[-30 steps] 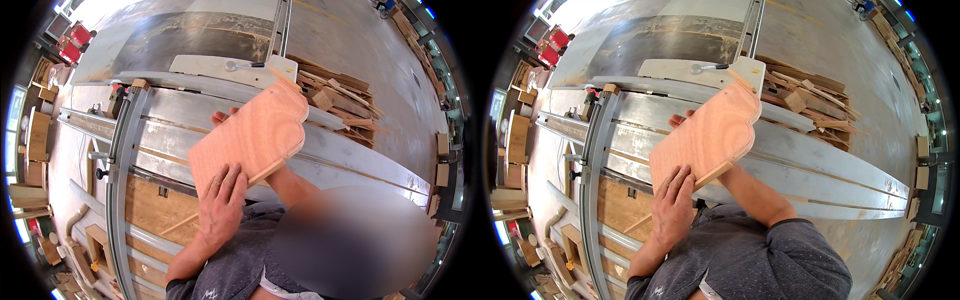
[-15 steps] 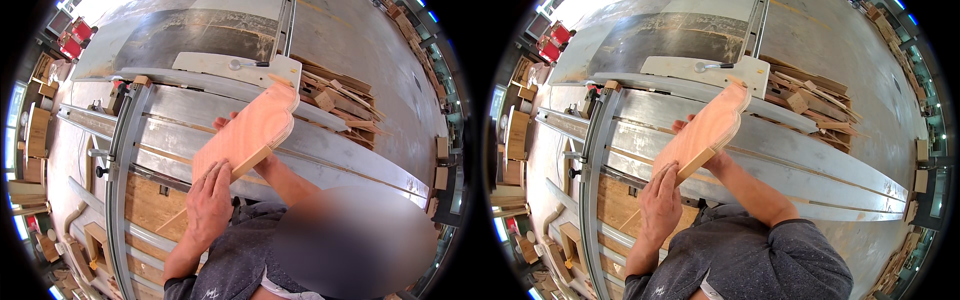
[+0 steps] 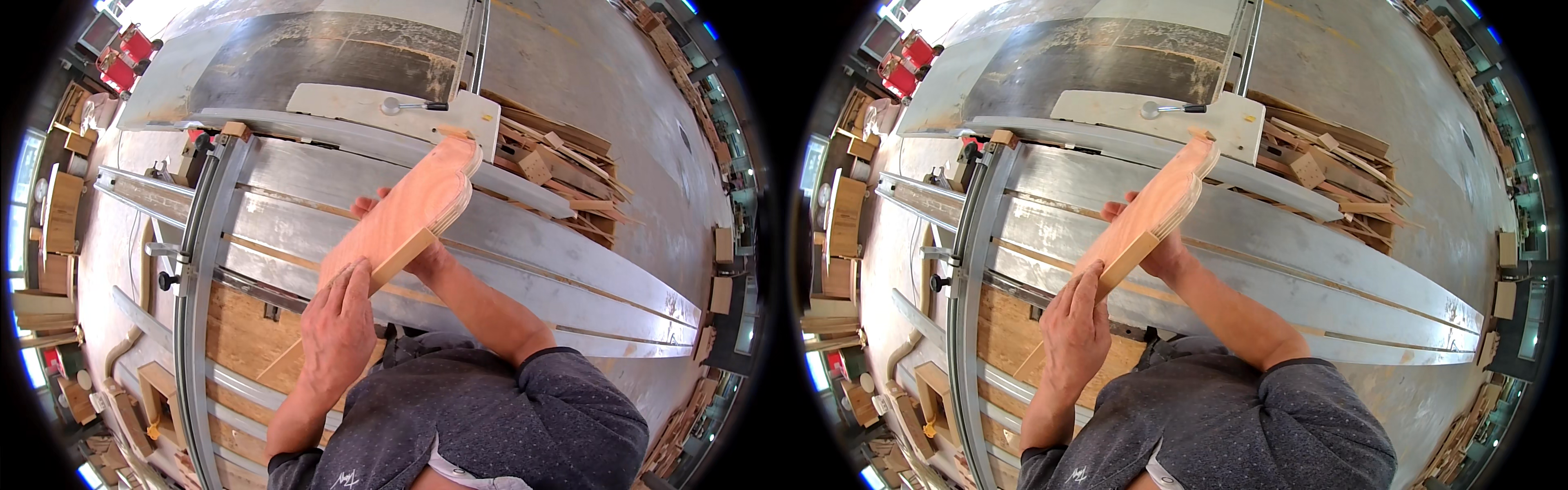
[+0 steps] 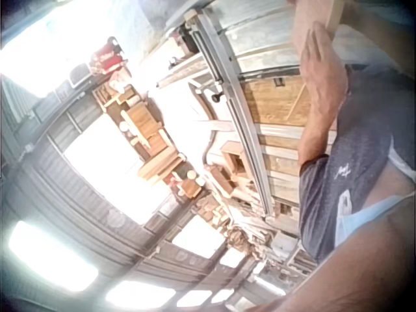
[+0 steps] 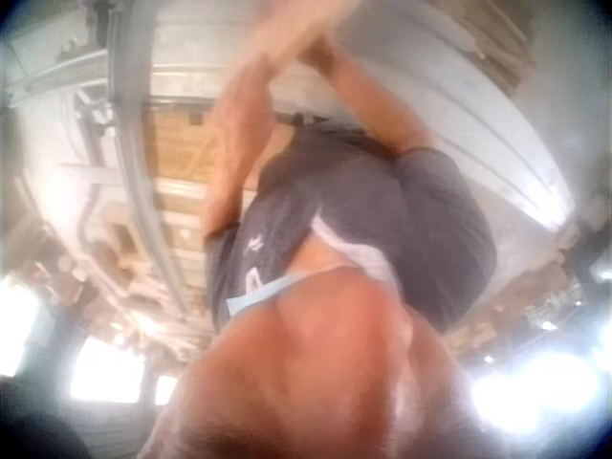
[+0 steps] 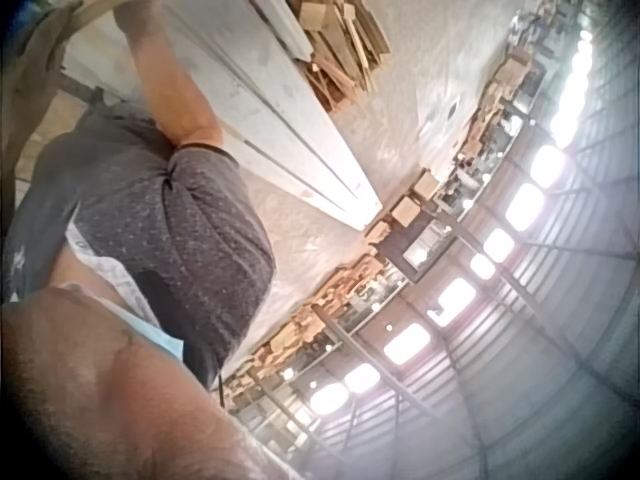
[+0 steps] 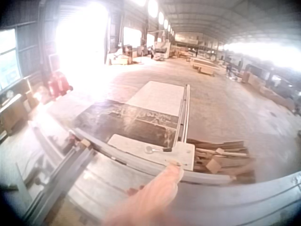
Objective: The person uses a table saw to trim the edges of a shaped wooden board. They guide the board along the saw's fence to make precise cuts, then inspect the finished piece. Finally, they carry the board across the workshop floor and place it on a workbench.
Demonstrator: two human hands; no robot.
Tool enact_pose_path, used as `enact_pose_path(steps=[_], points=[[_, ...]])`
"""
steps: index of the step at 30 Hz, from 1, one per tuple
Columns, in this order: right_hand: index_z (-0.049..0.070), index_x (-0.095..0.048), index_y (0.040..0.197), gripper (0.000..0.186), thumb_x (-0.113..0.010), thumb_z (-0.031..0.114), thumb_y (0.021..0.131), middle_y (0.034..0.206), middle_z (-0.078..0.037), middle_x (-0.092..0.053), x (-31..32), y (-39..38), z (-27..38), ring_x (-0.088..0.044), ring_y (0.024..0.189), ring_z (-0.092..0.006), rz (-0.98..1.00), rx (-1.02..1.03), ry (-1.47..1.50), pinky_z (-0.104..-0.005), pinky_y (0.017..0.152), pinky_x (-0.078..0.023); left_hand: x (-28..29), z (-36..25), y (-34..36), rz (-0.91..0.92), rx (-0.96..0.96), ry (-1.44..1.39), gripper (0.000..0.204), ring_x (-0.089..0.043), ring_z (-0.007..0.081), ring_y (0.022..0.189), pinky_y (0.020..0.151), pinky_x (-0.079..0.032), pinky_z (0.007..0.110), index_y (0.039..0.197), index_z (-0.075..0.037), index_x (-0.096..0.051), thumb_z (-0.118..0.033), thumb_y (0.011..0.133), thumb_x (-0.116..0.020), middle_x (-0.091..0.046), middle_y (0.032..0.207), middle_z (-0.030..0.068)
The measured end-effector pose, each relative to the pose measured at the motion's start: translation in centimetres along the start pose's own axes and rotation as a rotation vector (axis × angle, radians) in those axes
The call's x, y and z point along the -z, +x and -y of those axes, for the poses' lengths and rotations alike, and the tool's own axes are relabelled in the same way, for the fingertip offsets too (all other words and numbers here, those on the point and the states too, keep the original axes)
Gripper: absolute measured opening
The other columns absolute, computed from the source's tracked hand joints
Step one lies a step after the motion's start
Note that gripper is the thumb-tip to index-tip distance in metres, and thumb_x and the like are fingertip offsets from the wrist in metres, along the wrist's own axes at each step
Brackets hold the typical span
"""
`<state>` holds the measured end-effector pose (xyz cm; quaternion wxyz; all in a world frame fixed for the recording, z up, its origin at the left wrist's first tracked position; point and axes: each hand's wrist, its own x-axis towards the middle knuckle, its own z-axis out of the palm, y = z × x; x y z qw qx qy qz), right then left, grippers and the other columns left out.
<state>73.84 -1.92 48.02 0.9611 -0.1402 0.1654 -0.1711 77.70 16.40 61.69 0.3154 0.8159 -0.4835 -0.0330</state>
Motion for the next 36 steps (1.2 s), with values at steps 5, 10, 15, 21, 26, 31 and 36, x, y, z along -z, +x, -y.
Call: enact_pose_path(steps=[5, 10, 15, 21, 26, 31, 36], points=[[0.010, -0.054, 0.118, 0.035, -0.063, 0.039, 0.101, 0.123, -0.024, -0.065, -0.3, 0.7, -0.6, -0.061, 0.121, -0.0397, -0.052, -0.036, 0.003, -0.0528, 0.103, -0.051, 0.2, 1.0, 0.0, 0.000, 0.024, -0.008, 0.049, -0.069, 0.0398, 0.103, 0.085, -0.057, 0.045, 0.135, 0.001, -0.057, 0.005, 0.086, -0.064, -0.069, 0.119, 0.0208], [0.009, -0.054, 0.116, 0.032, -0.062, 0.037, 0.102, 0.119, -0.024, -0.066, -0.4, 1.5, -1.4, -0.063, 0.118, -0.0386, -0.064, -0.047, -0.036, -0.0511, 0.102, -0.052, 0.6, 2.2, -0.2, 0.004, 0.068, -0.029, 0.047, -0.069, 0.0397, 0.101, 0.083, -0.056, 0.044, 0.134, 0.001, -0.058, 0.005, 0.087, -0.064, -0.069, 0.117, 0.0209], [0.011, -0.061, 0.116, 0.039, -0.052, 0.047, 0.105, 0.124, -0.022, -0.066, 3.1, 2.6, -3.0, -0.061, 0.121, -0.0360, -0.029, -0.130, -0.021, -0.0525, 0.105, -0.049, 0.3, 3.7, -0.5, -0.011, 0.103, -0.038, 0.045, -0.068, 0.0398, 0.095, 0.080, -0.055, 0.045, 0.132, 0.000, -0.059, 0.003, 0.088, -0.066, -0.069, 0.110, 0.0201], [0.012, -0.056, 0.132, 0.053, -0.039, 0.056, 0.109, 0.117, -0.005, -0.064, 3.6, 3.6, -5.6, -0.061, 0.100, -0.0197, -0.391, -0.350, -0.518, -0.0431, 0.098, -0.053, 0.3, 11.8, -0.4, -0.113, 0.322, 0.000, 0.044, -0.065, 0.0441, 0.095, 0.081, -0.053, 0.050, 0.129, 0.002, -0.061, -0.015, 0.090, -0.071, -0.068, 0.107, 0.0222], [0.006, -0.055, 0.129, 0.040, -0.050, 0.041, 0.109, 0.114, -0.007, -0.065, 4.3, 4.7, -6.8, -0.068, 0.097, -0.0211, -0.294, -0.525, -0.977, -0.0418, 0.086, -0.060, -2.5, 22.5, -0.3, 0.030, 0.505, -0.012, 0.044, -0.065, 0.0465, 0.099, 0.085, -0.053, 0.051, 0.128, 0.003, -0.063, -0.023, 0.092, -0.070, -0.069, 0.110, 0.0252], [0.005, -0.055, 0.127, 0.034, -0.055, 0.033, 0.107, 0.112, -0.008, -0.068, 6.9, 8.6, -10.9, -0.072, 0.092, -0.0224, -0.389, -0.459, -0.922, -0.0396, 0.079, -0.063, -5.3, 28.9, -0.5, 0.093, 0.624, -0.013, 0.048, -0.064, 0.0448, 0.107, 0.095, -0.051, 0.049, 0.131, 0.002, -0.062, -0.025, 0.092, -0.070, -0.068, 0.118, 0.0259], [0.002, -0.057, 0.124, 0.038, -0.055, 0.036, 0.107, 0.106, -0.010, -0.070, 6.5, 12.2, -13.8, -0.072, 0.082, -0.0222, -0.445, -0.389, -1.006, -0.0397, 0.070, -0.063, -6.6, 30.2, -1.1, 0.038, 0.564, 0.111, 0.057, -0.048, 0.0445, 0.132, 0.110, -0.039, 0.052, 0.134, -0.003, -0.061, -0.033, 0.088, -0.075, -0.054, 0.143, 0.0244]])
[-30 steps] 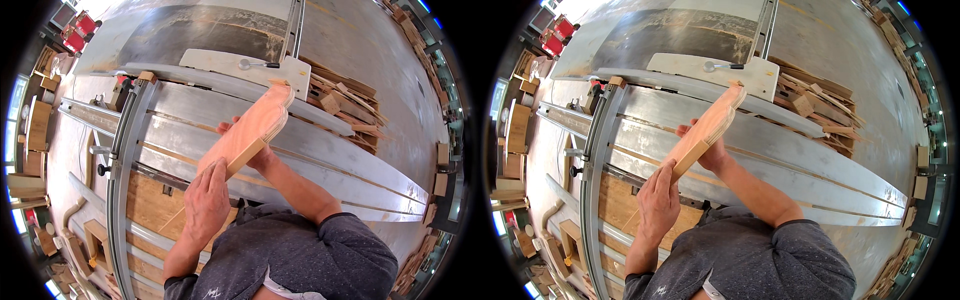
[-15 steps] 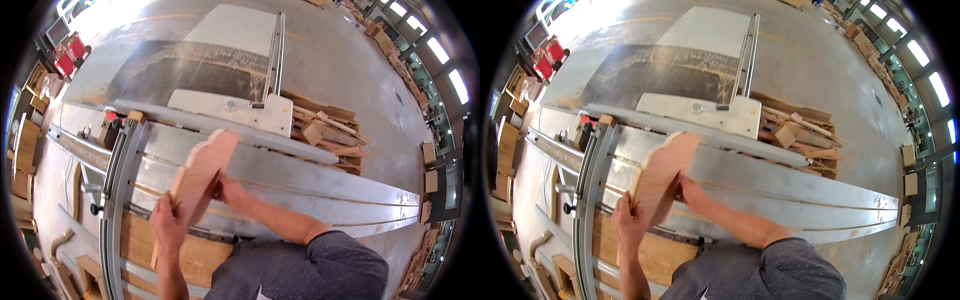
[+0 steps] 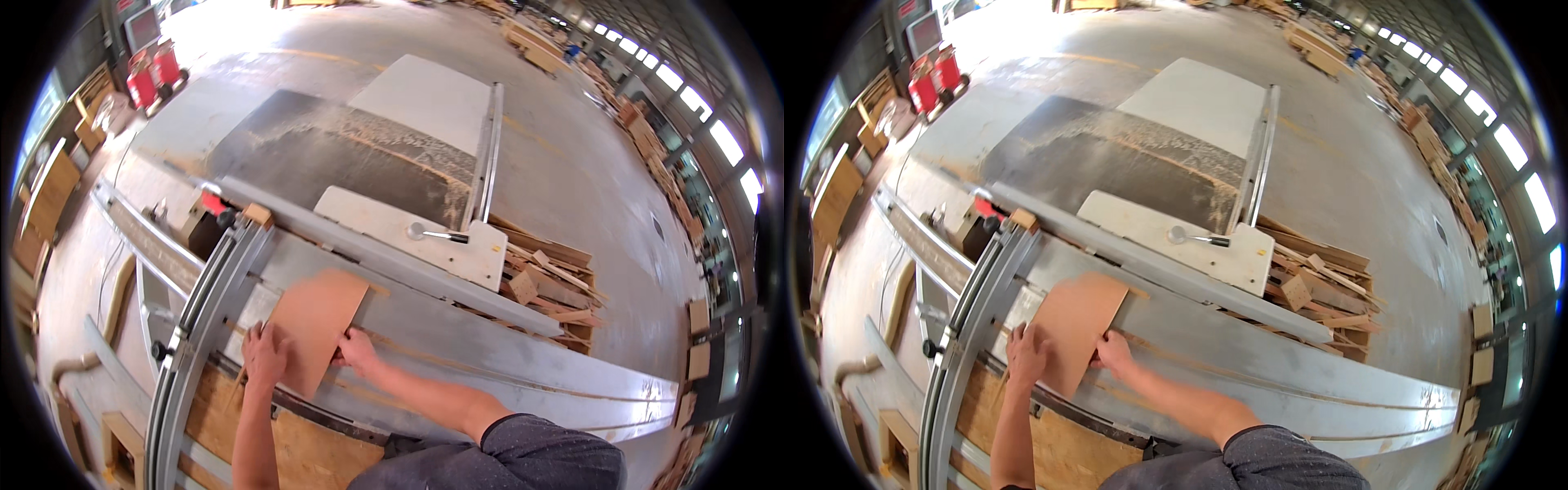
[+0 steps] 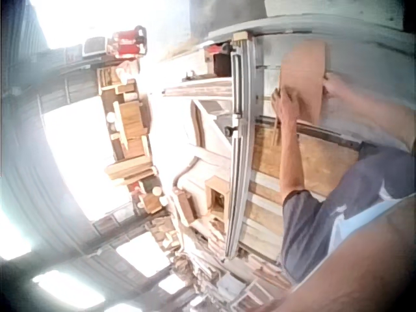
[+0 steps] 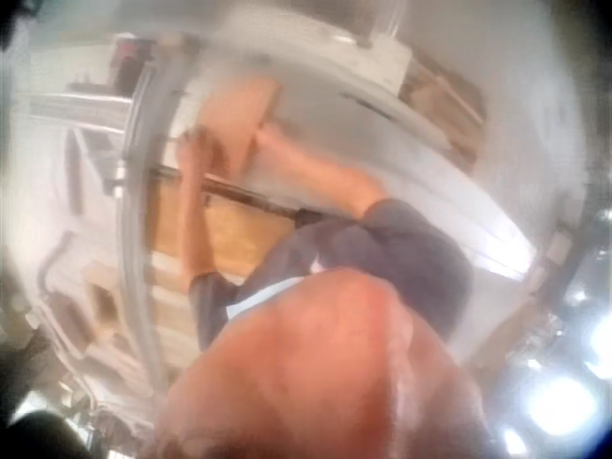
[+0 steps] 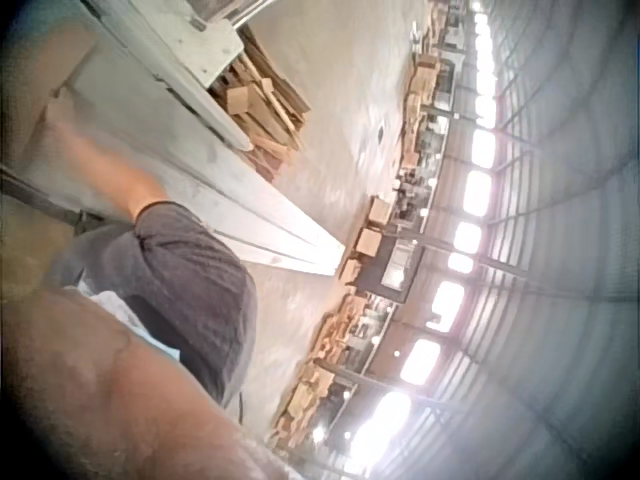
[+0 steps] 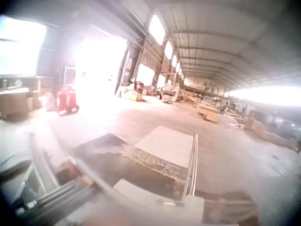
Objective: The person uses a table saw to trim the edges of a shaped wooden board. They guide the board along the saw's fence to make precise cuts, then inspect the finished piece. Finally, they carry the board across the workshop floor and place it on a workbench.
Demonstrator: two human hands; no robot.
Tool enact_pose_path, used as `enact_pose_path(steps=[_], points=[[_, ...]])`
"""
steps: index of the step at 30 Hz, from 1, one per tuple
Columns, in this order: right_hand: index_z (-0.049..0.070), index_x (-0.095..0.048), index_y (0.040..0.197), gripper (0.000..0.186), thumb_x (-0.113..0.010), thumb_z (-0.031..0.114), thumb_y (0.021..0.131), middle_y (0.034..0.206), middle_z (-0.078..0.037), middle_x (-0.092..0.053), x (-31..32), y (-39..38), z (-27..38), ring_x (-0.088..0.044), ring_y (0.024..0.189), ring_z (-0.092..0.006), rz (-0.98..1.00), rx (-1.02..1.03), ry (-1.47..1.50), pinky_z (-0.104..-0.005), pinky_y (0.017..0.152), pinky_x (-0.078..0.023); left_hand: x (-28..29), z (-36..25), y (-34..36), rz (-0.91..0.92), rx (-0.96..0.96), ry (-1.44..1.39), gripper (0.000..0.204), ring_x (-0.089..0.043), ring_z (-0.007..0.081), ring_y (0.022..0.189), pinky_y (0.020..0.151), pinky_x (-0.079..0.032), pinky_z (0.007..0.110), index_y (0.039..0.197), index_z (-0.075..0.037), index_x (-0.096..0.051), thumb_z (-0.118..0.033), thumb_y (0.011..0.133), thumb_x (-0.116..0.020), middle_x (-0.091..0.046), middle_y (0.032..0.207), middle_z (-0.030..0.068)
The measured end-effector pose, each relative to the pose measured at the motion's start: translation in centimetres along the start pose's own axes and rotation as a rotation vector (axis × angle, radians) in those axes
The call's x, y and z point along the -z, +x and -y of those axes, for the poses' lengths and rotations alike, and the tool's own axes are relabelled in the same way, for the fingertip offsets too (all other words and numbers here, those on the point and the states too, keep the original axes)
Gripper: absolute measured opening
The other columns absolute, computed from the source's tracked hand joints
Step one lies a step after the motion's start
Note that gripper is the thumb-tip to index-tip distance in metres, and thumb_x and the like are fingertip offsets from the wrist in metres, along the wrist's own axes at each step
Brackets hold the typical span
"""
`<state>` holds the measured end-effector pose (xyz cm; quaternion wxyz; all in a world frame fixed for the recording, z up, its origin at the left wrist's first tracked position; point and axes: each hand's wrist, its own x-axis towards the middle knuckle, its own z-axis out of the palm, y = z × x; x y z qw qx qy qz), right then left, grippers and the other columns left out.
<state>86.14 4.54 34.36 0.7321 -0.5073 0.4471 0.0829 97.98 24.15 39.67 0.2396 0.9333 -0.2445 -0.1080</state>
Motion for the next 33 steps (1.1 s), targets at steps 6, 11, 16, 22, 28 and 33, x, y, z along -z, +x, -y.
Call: enact_pose_path(steps=[6, 11, 16, 22, 28, 33], points=[[-0.001, -0.055, 0.129, 0.045, -0.047, 0.039, 0.109, 0.108, -0.016, -0.072, -1.6, 3.2, 1.0, -0.073, 0.084, -0.0259, 0.086, 0.038, -0.113, -0.0411, 0.070, -0.063, -0.3, -1.6, -3.5, 0.221, -0.057, 0.109, 0.108, -0.015, 0.0441, 0.156, 0.123, -0.008, 0.067, 0.158, -0.016, -0.040, -0.054, 0.068, -0.085, -0.022, 0.167, 0.0250], [-0.002, -0.062, 0.119, 0.050, -0.046, 0.044, 0.107, 0.094, -0.017, -0.073, -2.0, 3.3, 6.2, -0.073, 0.073, -0.0252, 0.127, -0.136, -0.477, -0.0377, 0.066, -0.061, -1.7, 0.6, -3.0, 0.101, -0.098, 0.155, 0.106, -0.017, 0.0415, 0.157, 0.121, -0.009, 0.071, 0.158, -0.020, -0.041, -0.047, 0.067, -0.087, -0.022, 0.168, 0.0206], [-0.007, -0.063, 0.115, 0.053, -0.044, 0.042, 0.106, 0.085, -0.018, -0.073, -3.5, 5.4, 8.1, -0.073, 0.066, -0.0243, 0.125, -0.040, -0.540, -0.0364, 0.059, -0.061, -0.7, 1.6, -0.2, 0.055, -0.104, 0.150, 0.099, -0.021, 0.0396, 0.156, 0.119, -0.009, 0.073, 0.155, -0.022, -0.046, -0.043, 0.067, -0.086, -0.026, 0.167, 0.0168], [-0.008, -0.064, 0.110, 0.053, -0.044, 0.041, 0.106, 0.083, -0.017, -0.073, -5.2, 7.9, 9.9, -0.072, 0.063, -0.0241, 0.125, 0.101, -0.542, -0.0348, 0.055, -0.060, -1.5, 3.2, 2.7, -0.070, -0.106, 0.126, 0.093, -0.026, 0.0385, 0.154, 0.119, -0.007, 0.074, 0.150, -0.023, -0.052, -0.040, 0.066, -0.086, -0.034, 0.163, 0.0154], [-0.003, -0.066, 0.098, 0.048, -0.048, 0.041, 0.105, 0.081, -0.017, -0.072, -5.2, 6.4, 10.7, -0.070, 0.060, -0.0240, 0.096, 0.215, -0.886, -0.0370, 0.058, -0.056, -1.8, 3.1, 3.3, -0.010, -0.054, 0.098, 0.091, -0.019, 0.0356, 0.157, 0.123, 0.000, 0.068, 0.151, -0.023, -0.053, -0.040, 0.067, -0.084, -0.030, 0.166, 0.0140], [-0.001, -0.061, 0.080, 0.051, -0.052, 0.044, 0.104, 0.072, -0.017, -0.070, -4.4, 7.8, 6.8, -0.068, 0.060, -0.0294, -0.049, 0.652, -0.947, -0.0426, 0.067, -0.054, -1.9, 2.9, 3.6, -0.037, -0.056, 0.079, 0.090, -0.024, 0.0360, 0.155, 0.122, 0.000, 0.069, 0.148, -0.023, -0.056, -0.042, 0.066, -0.086, -0.033, 0.165, 0.0143]])
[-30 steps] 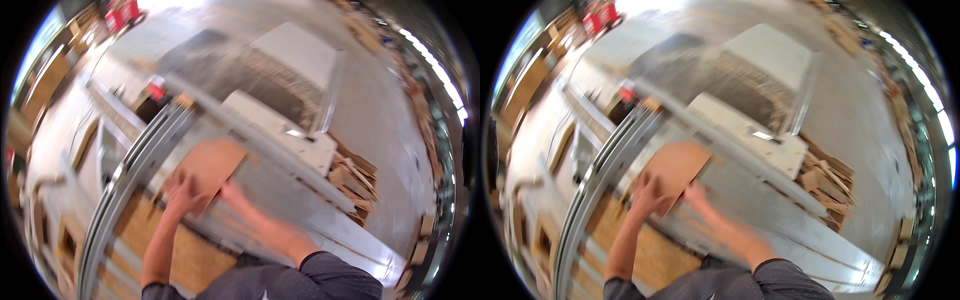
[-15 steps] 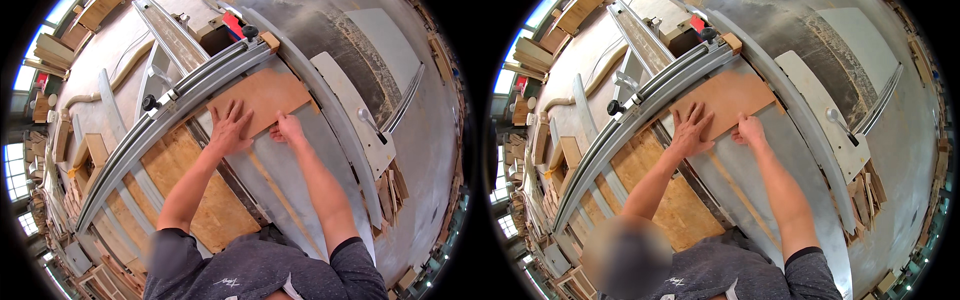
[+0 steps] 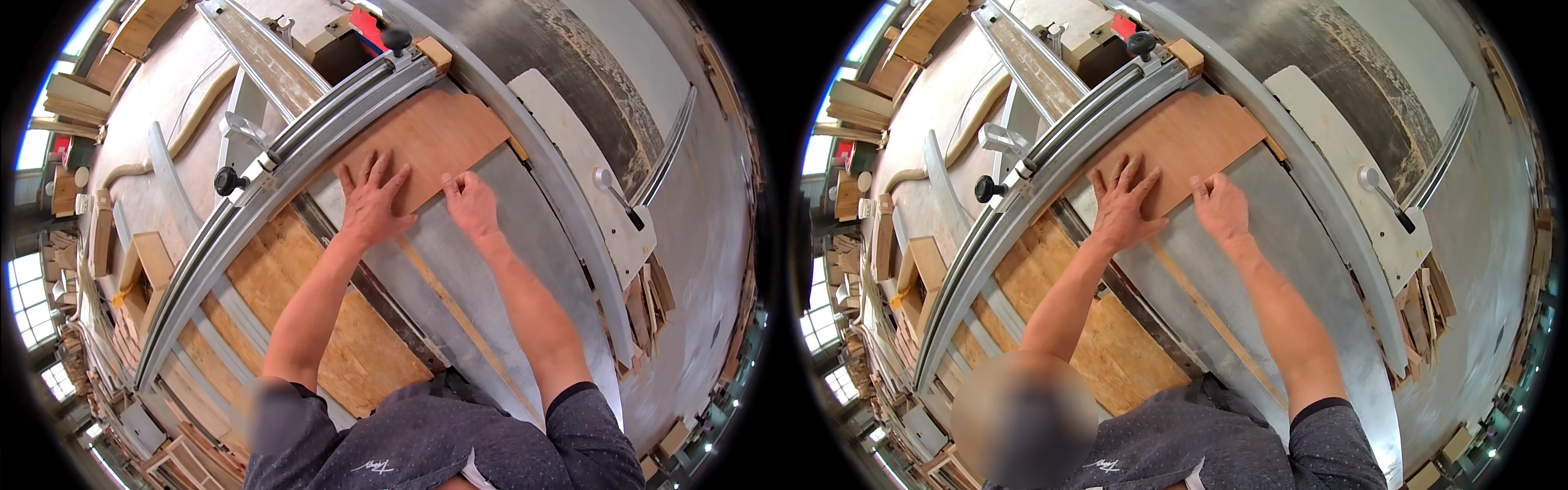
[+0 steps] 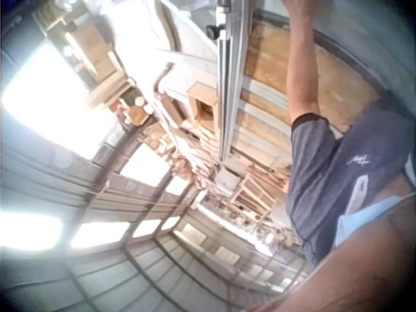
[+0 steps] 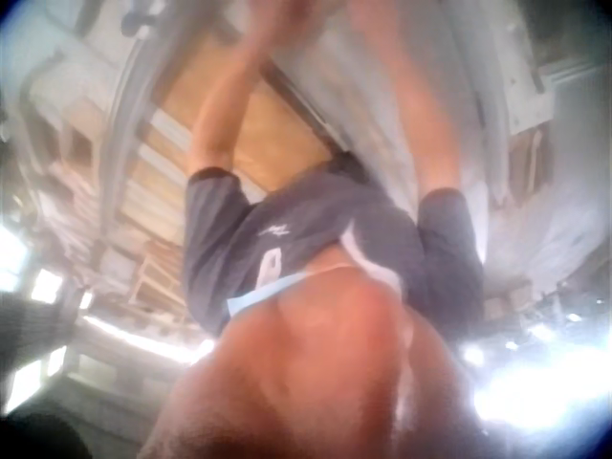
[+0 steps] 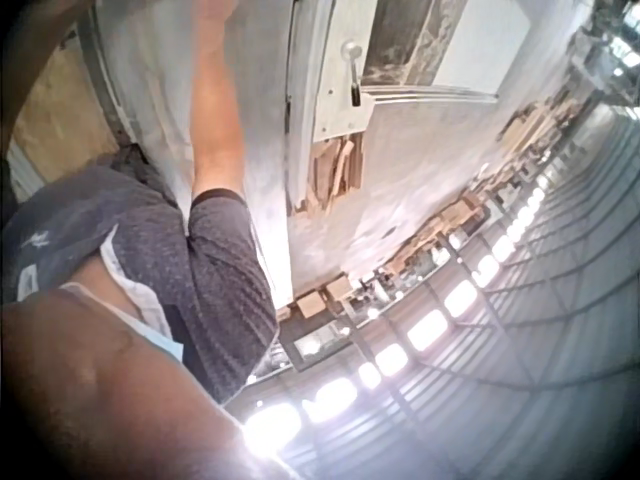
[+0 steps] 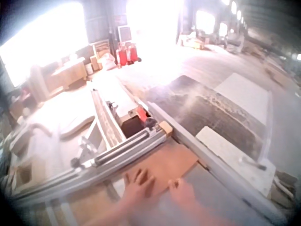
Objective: The person uses a table saw to trim the edges of a shaped wooden board. They guide the board along the saw's fence to make precise cuts, then inspect the finished piece. Finally, they carry the board across the workshop floor and place it on a workbench.
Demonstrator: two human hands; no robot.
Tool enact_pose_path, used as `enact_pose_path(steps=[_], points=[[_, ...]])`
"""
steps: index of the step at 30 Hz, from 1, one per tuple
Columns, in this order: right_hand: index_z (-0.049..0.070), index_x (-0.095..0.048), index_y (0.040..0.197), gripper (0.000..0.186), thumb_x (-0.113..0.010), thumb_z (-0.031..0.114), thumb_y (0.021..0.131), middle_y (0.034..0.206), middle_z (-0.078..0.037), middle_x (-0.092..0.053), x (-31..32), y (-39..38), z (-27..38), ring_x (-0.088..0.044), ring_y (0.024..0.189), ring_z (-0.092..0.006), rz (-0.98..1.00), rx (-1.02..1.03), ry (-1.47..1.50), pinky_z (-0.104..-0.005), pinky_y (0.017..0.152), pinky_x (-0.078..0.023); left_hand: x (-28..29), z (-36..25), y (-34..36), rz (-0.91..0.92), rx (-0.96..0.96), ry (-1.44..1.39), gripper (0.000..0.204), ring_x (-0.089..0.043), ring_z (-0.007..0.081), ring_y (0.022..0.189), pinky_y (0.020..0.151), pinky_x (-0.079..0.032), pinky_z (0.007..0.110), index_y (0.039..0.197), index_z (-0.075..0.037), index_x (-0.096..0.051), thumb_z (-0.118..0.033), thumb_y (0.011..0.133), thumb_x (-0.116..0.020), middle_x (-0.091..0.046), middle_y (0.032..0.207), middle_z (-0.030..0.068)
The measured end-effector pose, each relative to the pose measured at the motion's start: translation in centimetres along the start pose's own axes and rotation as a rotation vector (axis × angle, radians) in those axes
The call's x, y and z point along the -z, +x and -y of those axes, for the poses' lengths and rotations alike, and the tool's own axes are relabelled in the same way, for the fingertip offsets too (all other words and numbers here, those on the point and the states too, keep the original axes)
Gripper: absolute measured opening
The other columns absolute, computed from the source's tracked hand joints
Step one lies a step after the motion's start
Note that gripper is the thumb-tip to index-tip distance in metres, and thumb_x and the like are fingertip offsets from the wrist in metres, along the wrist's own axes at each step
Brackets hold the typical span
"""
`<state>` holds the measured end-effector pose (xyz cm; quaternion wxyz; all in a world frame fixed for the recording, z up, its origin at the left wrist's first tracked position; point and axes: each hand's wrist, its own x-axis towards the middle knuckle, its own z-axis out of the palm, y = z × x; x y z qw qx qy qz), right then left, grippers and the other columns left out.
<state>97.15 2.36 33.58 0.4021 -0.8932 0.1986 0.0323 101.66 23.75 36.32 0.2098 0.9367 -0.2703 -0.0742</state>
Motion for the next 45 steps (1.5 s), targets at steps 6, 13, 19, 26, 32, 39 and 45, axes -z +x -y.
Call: enact_pose_path(steps=[6, 13, 19, 26, 32, 39, 45], points=[[-0.001, -0.062, 0.082, 0.050, -0.051, 0.041, 0.105, 0.074, -0.015, -0.070, 1.3, 0.7, 3.2, -0.070, 0.062, -0.0242, 0.269, -0.373, 0.267, -0.0382, 0.061, -0.057, 0.9, 0.6, 1.3, -0.172, -0.015, 0.126, 0.092, -0.019, 0.0368, 0.156, 0.123, -0.002, 0.066, 0.149, -0.020, -0.055, -0.052, 0.068, -0.086, -0.028, 0.165, 0.0171], [-0.005, -0.062, 0.099, 0.043, -0.048, 0.036, 0.107, 0.077, -0.014, -0.072, 1.4, 0.9, 3.8, -0.071, 0.059, -0.0212, 0.279, -0.550, 0.517, -0.0338, 0.056, -0.059, 4.1, 2.4, 6.3, -0.212, 0.217, 0.221, 0.093, -0.018, 0.0422, 0.152, 0.123, -0.010, 0.060, 0.151, -0.027, -0.052, -0.055, 0.070, -0.088, -0.024, 0.162, 0.0227], [-0.005, -0.063, 0.101, 0.043, -0.048, 0.034, 0.107, 0.076, -0.015, -0.072, 0.8, 0.8, 3.2, -0.071, 0.058, -0.0202, 0.264, -0.539, 0.581, -0.0315, 0.051, -0.058, 4.6, 1.5, 7.0, -0.017, 0.182, 0.267, 0.080, -0.018, 0.0412, 0.150, 0.121, -0.011, 0.056, 0.140, -0.034, -0.065, -0.058, 0.068, -0.088, -0.024, 0.163, 0.0217], [-0.006, -0.063, 0.097, 0.045, -0.046, 0.035, 0.107, 0.072, -0.013, -0.071, 1.0, 0.9, 3.0, -0.070, 0.056, -0.0190, 0.256, -0.498, 0.656, -0.0312, 0.049, -0.058, 4.5, 1.0, 7.2, -0.004, 0.169, 0.312, 0.076, -0.013, 0.0469, 0.152, 0.121, -0.006, 0.064, 0.142, -0.030, -0.063, -0.055, 0.074, -0.085, -0.015, 0.165, 0.0247], [-0.005, -0.063, 0.092, 0.047, -0.045, 0.035, 0.107, 0.071, -0.014, -0.071, 1.6, 0.9, 2.5, -0.070, 0.055, -0.0195, 0.270, -0.476, 0.730, -0.0316, 0.049, -0.058, 0.5, -0.4, 0.9, -0.200, 0.233, 0.292, 0.080, -0.005, 0.0476, 0.154, 0.123, -0.007, 0.063, 0.153, -0.012, -0.046, -0.043, 0.087, -0.078, -0.004, 0.166, 0.0288], [-0.007, -0.064, 0.102, 0.047, -0.047, 0.036, 0.107, 0.077, -0.016, -0.072, 1.3, 0.5, 2.0, -0.071, 0.058, -0.0204, 0.305, -0.476, 0.798, -0.0324, 0.051, -0.059, -4.8, -1.0, -1.7, -0.318, 0.453, -0.217, 0.076, -0.009, 0.0433, 0.155, 0.124, -0.022, 0.046, 0.158, -0.007, -0.035, -0.032, 0.097, -0.072, -0.001, 0.165, 0.0312], [-0.007, -0.063, 0.105, 0.046, -0.048, 0.036, 0.107, 0.077, -0.015, -0.072, 1.3, 0.7, 1.7, -0.072, 0.059, -0.0208, 0.306, -0.473, 0.816, -0.0328, 0.052, -0.059, -5.0, -0.6, -1.5, -0.314, 0.433, -0.266, 0.081, -0.001, 0.0454, 0.156, 0.124, -0.019, 0.050, 0.157, -0.002, -0.033, -0.031, 0.094, -0.074, 0.004, 0.165, 0.0334]])
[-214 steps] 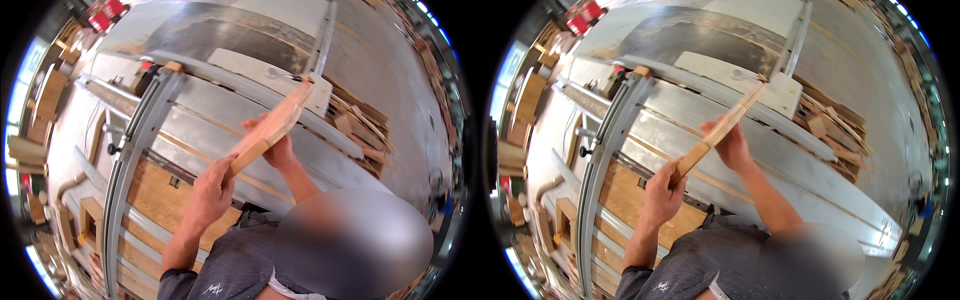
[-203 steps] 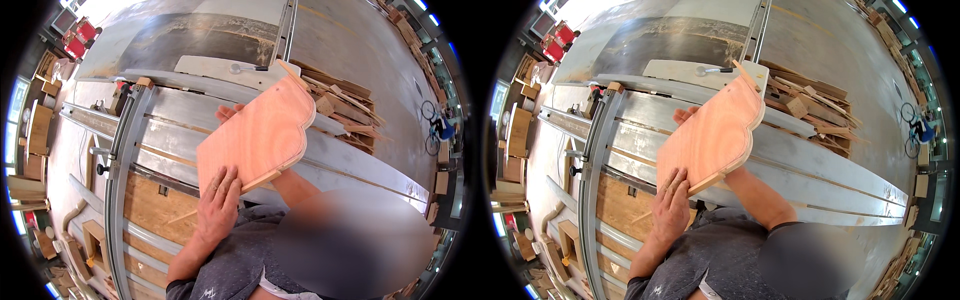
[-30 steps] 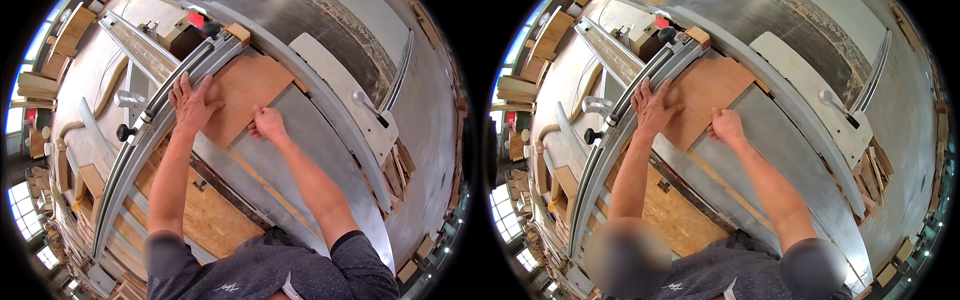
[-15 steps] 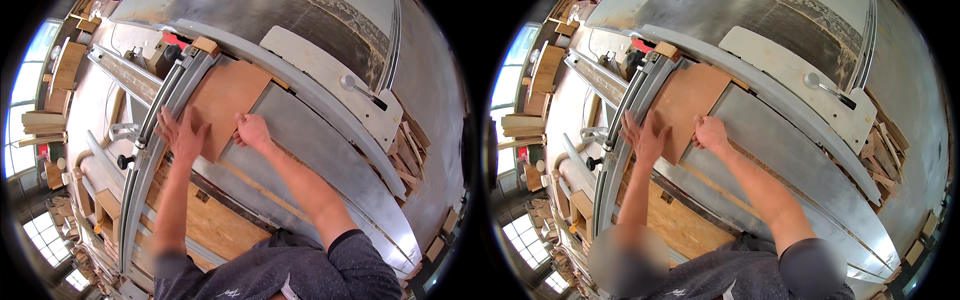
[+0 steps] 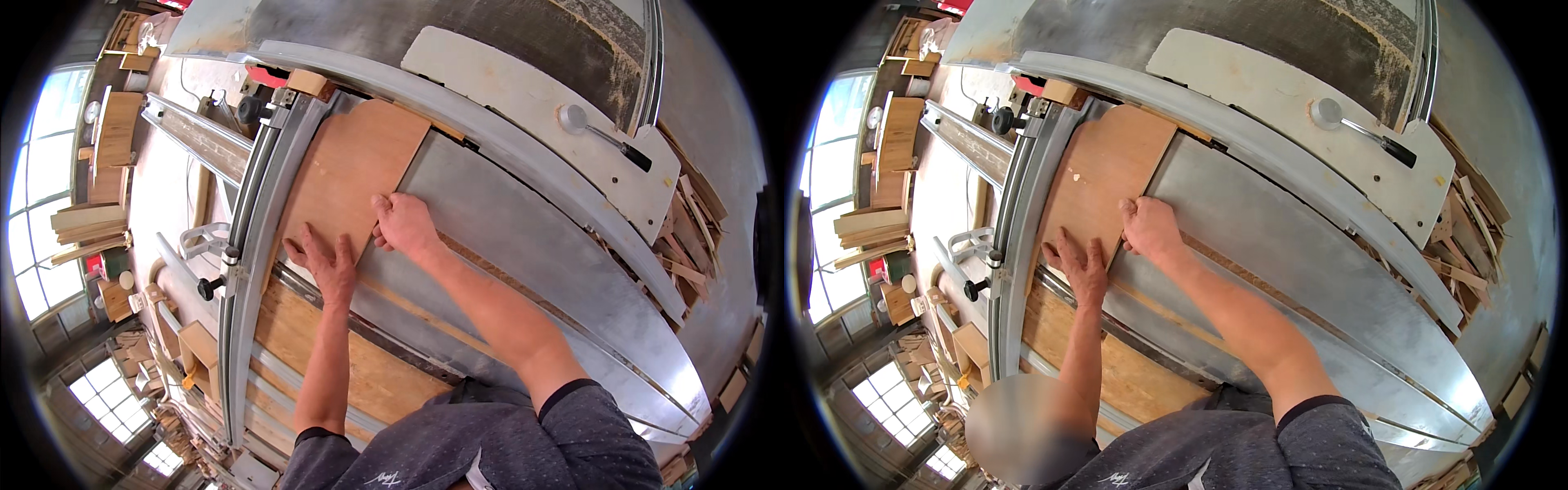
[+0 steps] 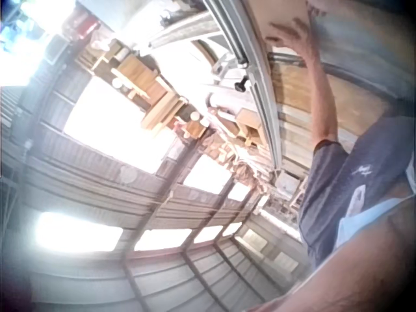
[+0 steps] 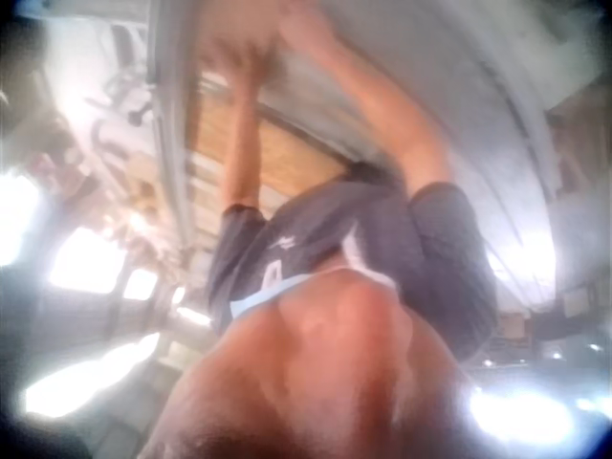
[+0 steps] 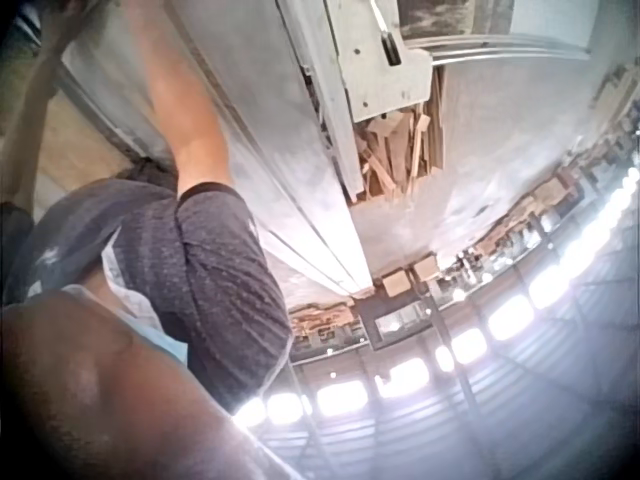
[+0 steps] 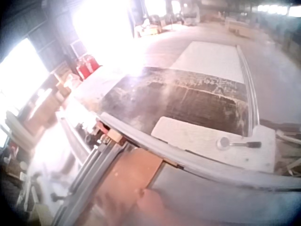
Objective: The person uses a table saw to trim the edges of a shaped wooden board. They guide the board along the saw's fence to make precise cuts, then inspect the finished piece. Finally, they carry the board across the workshop floor and place it on a workbench.
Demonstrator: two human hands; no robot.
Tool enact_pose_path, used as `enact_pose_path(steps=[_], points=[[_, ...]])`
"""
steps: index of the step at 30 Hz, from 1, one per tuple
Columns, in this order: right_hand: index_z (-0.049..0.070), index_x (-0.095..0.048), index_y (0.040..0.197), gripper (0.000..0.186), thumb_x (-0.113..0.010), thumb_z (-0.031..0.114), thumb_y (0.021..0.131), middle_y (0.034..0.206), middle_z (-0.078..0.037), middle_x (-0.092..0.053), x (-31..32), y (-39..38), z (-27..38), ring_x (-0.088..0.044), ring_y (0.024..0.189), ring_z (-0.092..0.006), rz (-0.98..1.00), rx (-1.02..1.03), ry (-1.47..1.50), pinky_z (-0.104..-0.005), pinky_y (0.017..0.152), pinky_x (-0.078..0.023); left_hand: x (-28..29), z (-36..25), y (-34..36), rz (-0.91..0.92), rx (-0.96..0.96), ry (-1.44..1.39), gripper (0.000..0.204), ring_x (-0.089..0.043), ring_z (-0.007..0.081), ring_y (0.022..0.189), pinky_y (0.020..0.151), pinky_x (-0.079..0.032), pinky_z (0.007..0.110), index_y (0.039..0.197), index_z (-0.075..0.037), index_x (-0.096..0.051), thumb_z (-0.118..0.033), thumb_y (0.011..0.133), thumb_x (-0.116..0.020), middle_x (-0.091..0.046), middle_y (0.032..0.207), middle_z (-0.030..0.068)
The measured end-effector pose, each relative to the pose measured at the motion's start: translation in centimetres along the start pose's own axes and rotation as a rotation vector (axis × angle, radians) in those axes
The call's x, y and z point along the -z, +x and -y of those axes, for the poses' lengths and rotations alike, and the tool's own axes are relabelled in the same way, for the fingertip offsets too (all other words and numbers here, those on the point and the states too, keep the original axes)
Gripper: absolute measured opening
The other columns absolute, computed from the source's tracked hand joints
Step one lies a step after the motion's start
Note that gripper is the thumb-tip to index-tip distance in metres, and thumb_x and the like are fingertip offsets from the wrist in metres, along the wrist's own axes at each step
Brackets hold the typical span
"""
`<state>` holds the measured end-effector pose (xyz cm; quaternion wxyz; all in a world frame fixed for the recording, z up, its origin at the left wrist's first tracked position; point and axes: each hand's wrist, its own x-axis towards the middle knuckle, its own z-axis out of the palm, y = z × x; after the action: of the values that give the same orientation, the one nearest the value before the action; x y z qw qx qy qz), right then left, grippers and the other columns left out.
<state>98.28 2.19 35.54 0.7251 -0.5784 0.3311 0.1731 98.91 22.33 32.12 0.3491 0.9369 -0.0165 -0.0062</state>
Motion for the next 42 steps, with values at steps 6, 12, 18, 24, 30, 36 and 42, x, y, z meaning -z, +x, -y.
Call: enact_pose_path(steps=[6, 12, 18, 24, 30, 36, 42], points=[[-0.008, -0.062, 0.101, 0.047, -0.048, 0.037, 0.107, 0.075, -0.016, -0.071, 0.4, 0.9, -0.1, -0.072, 0.058, -0.0216, 0.008, 0.006, -0.048, -0.0330, 0.051, -0.059, 0.9, -1.3, 0.7, 0.047, -0.061, 0.319, 0.079, 0.001, 0.0468, 0.156, 0.122, -0.010, 0.062, 0.156, -0.009, -0.040, -0.039, 0.092, -0.075, 0.001, 0.167, 0.0298], [-0.009, -0.062, 0.098, 0.050, -0.047, 0.038, 0.107, 0.075, -0.017, -0.071, 0.1, 0.6, 0.3, -0.072, 0.059, -0.0215, -0.008, 0.028, -0.066, -0.0332, 0.051, -0.059, 2.8, -2.9, 4.6, -0.058, -0.268, 0.604, 0.086, 0.001, 0.0461, 0.156, 0.120, -0.002, 0.069, 0.155, -0.019, -0.046, -0.050, 0.083, -0.082, -0.006, 0.166, 0.0278], [-0.009, -0.063, 0.098, 0.050, -0.046, 0.038, 0.107, 0.075, -0.017, -0.071, -0.1, 0.4, 0.4, -0.072, 0.059, -0.0214, -0.033, 0.027, -0.078, -0.0331, 0.051, -0.059, 6.2, -3.5, 9.7, 0.117, -0.247, 0.630, 0.099, -0.006, 0.0463, 0.155, 0.124, -0.007, 0.061, 0.157, -0.026, -0.044, -0.053, 0.072, -0.088, -0.010, 0.166, 0.0269], [-0.008, -0.063, 0.099, 0.050, -0.045, 0.037, 0.106, 0.074, -0.016, -0.071, 0.0, 0.6, 0.3, -0.072, 0.058, -0.0213, -0.045, 0.034, -0.085, -0.0328, 0.051, -0.059, 8.0, -5.0, 10.0, 0.368, -0.391, 0.670, 0.113, -0.009, 0.0488, 0.154, 0.123, -0.012, 0.059, 0.154, -0.028, -0.049, -0.043, 0.053, -0.098, -0.012, 0.166, 0.0274], [-0.008, -0.063, 0.088, 0.050, -0.042, 0.034, 0.107, 0.067, -0.015, -0.069, -0.5, 0.7, 0.4, -0.071, 0.054, -0.0216, -0.074, 0.053, -0.072, -0.0334, 0.051, -0.060, 10.3, -4.1, 10.2, 0.527, -0.541, 0.772, 0.124, -0.009, 0.0498, 0.153, 0.122, -0.015, 0.061, 0.149, -0.030, -0.056, -0.032, 0.035, -0.102, -0.007, 0.170, 0.0210], [-0.009, -0.063, 0.091, 0.049, -0.044, 0.034, 0.106, 0.069, -0.016, -0.070, -0.4, 1.4, -0.1, -0.071, 0.056, -0.0217, -0.054, 0.076, -0.090, -0.0331, 0.050, -0.059, 9.7, -2.3, 10.4, 0.473, -0.576, 0.734, 0.125, -0.009, 0.0483, 0.154, 0.121, -0.017, 0.062, 0.148, -0.031, -0.056, -0.028, 0.032, -0.102, -0.006, 0.172, 0.0174], [-0.007, -0.063, 0.079, 0.055, -0.040, 0.034, 0.107, 0.064, -0.015, -0.069, -0.9, 1.4, 0.0, -0.070, 0.051, -0.0213, -0.105, 0.097, -0.092, -0.0326, 0.049, -0.059, 9.5, -1.7, 10.5, 0.442, -0.604, 0.736, 0.118, -0.014, 0.0517, 0.151, 0.118, -0.018, 0.063, 0.144, -0.026, -0.061, -0.034, 0.033, -0.101, -0.010, 0.171, 0.0198]])
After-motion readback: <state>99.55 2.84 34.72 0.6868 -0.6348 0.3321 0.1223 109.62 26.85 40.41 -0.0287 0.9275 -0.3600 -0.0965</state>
